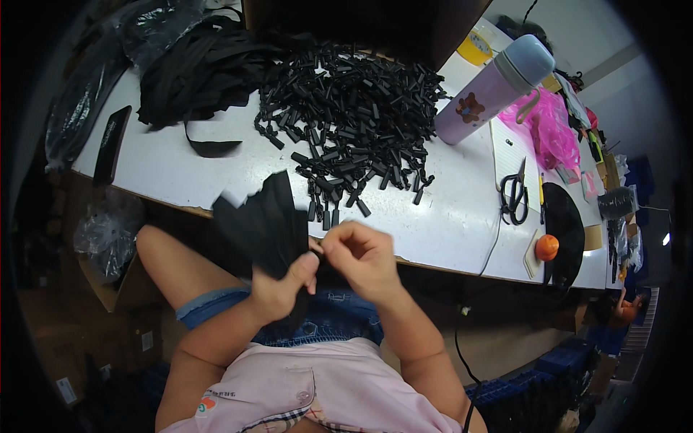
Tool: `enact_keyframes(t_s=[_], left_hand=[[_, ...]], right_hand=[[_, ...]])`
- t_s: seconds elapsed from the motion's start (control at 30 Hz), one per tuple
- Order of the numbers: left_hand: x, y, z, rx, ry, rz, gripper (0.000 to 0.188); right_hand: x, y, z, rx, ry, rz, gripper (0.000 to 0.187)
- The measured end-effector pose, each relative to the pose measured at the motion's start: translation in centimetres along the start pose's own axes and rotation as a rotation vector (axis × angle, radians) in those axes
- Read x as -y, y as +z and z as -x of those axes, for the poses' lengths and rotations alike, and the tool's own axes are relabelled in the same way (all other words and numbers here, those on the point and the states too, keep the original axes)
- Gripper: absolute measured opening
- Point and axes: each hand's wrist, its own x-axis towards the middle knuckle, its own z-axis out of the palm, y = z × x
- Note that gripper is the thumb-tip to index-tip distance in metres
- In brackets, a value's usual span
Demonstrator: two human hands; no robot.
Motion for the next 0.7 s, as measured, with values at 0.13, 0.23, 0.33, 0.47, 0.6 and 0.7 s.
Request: enact_keyframes(t_s=[0.13,0.23,0.33,0.47,0.6,0.7], left_hand=[[-0.4,0.3,-1.0,-0.059,-0.262,0.408,0.018],[-0.3,0.5,-1.0,-0.09,-0.324,0.415,0.02],[-0.1,0.2,-1.0,-0.111,-0.282,0.231,0.017],[-0.1,-0.1,-1.0,-0.064,-0.221,0.122,0.018],[0.3,-0.1,-1.1,-0.134,-0.151,0.011,0.017],[0.6,0.0,-1.1,-0.144,-0.099,-0.019,0.016]], right_hand=[[0.6,-2.4,-4.8,-0.444,-0.667,1.063,0.012],[0.8,-3.2,-5.5,-0.412,-0.528,1.236,0.014],[0.9,-3.0,-5.2,-0.397,-0.429,1.292,0.012],[1.2,-3.5,-4.4,-0.39,-0.382,1.184,0.009],[2.5,-4.7,-4.2,-0.519,-0.333,0.845,0.008],[3.0,-5.2,-4.0,-0.377,-0.225,0.161,0.012]])
